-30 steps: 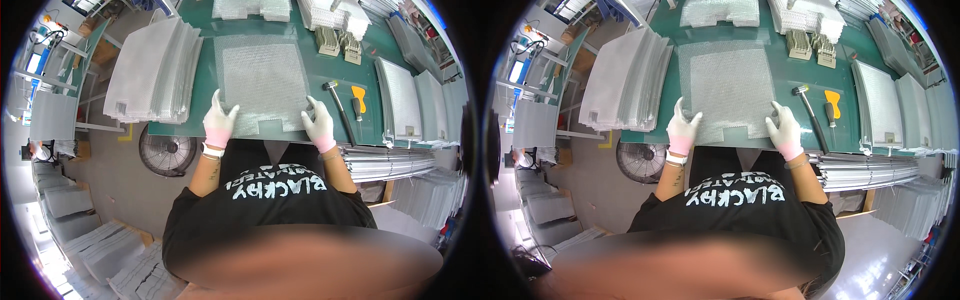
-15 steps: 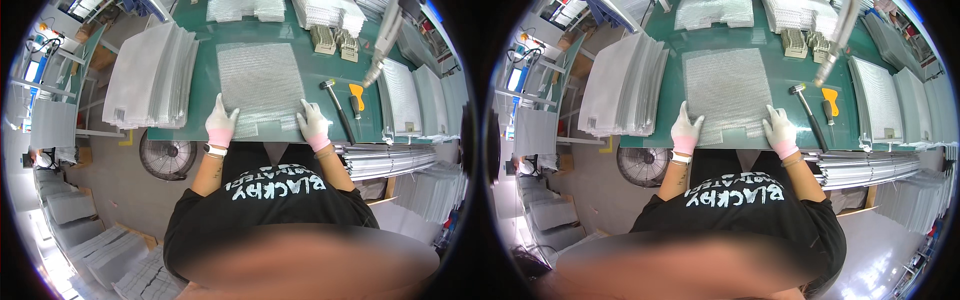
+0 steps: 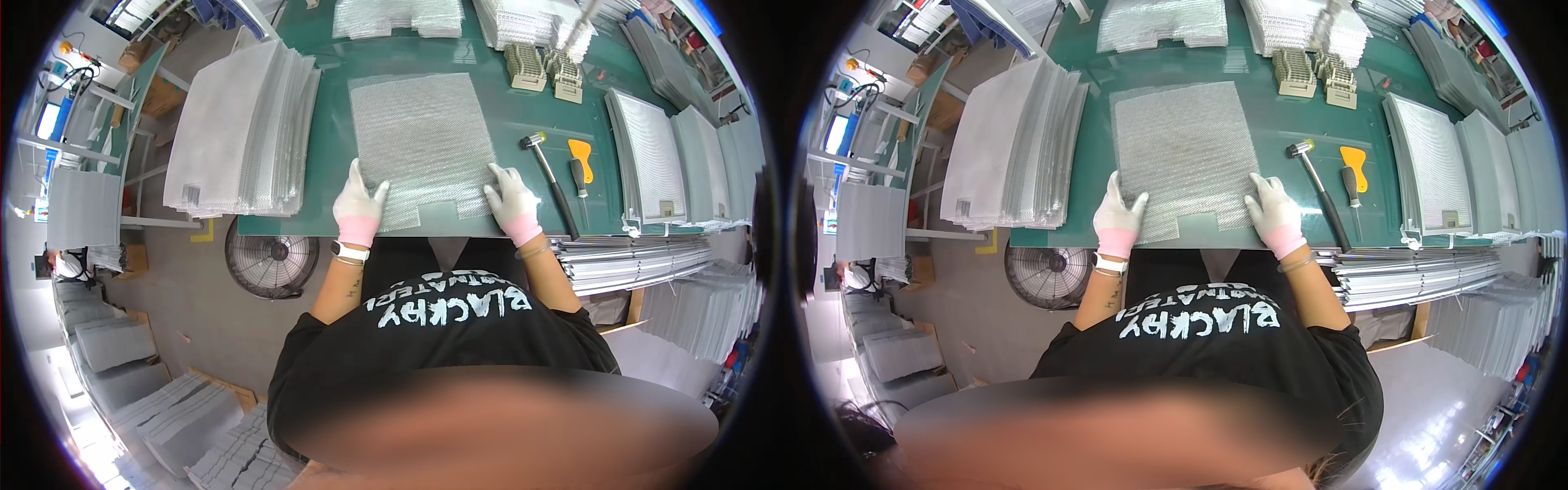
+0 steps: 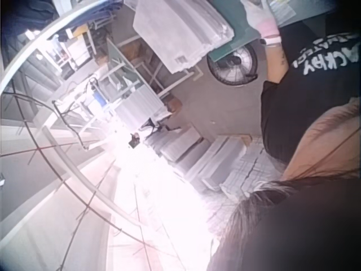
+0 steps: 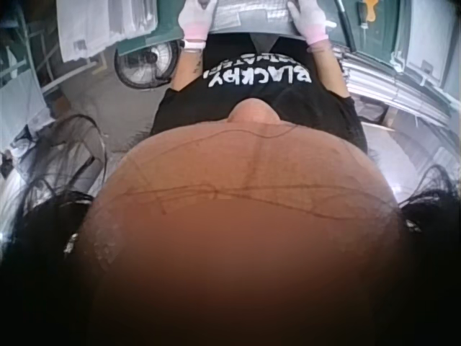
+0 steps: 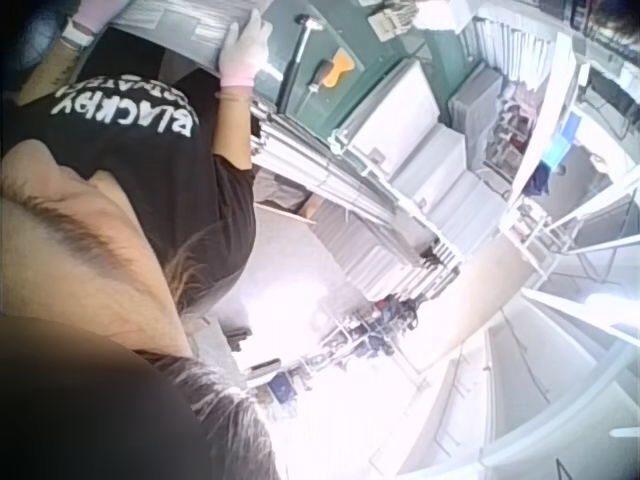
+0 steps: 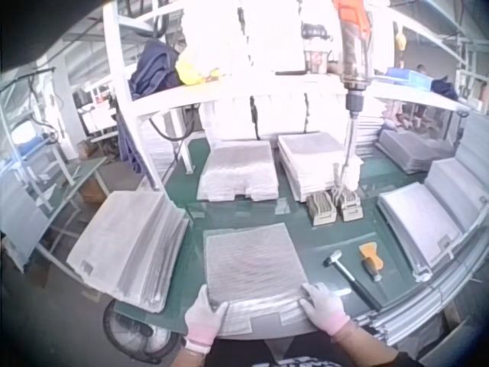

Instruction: Assemble industrial mesh filter panels by attaching components using an electric screwdriver.

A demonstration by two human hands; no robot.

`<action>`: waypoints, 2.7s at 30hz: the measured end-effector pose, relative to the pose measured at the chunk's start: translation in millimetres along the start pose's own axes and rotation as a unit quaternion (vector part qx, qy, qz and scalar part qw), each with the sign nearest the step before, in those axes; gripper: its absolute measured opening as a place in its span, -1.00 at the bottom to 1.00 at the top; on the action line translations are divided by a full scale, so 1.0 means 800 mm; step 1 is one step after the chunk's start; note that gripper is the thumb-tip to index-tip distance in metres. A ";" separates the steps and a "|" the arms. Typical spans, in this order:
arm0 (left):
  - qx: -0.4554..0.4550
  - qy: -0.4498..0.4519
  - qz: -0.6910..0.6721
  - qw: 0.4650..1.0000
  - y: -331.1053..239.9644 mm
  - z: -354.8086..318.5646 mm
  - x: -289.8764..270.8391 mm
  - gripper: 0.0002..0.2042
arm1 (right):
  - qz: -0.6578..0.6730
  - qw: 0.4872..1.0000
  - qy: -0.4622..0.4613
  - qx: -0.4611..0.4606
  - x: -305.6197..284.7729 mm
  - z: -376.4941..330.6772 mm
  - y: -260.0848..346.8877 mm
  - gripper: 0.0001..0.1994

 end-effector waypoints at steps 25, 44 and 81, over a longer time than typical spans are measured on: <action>0.209 0.142 0.121 0.960 0.007 0.057 0.016 -0.26 | -0.176 0.963 -0.168 0.113 -0.054 0.431 -0.053 -0.27; 0.182 0.140 0.117 0.966 -0.044 0.083 -0.034 -0.31 | 0.491 0.808 -0.312 -0.095 -0.075 0.223 -0.009 -0.37; 0.062 0.095 0.072 0.991 -0.039 0.038 0.003 -0.15 | -0.029 0.996 0.070 0.046 -0.011 0.032 -0.005 -0.41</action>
Point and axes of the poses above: each hand's wrist, its own z-axis towards the middle knuckle, its own x-axis out of the palm, y = z × x, the point moved 2 cm from there along z, towards the middle knuckle, and after that the axes turned 11 degrees about -y, right-handed, at the moved point
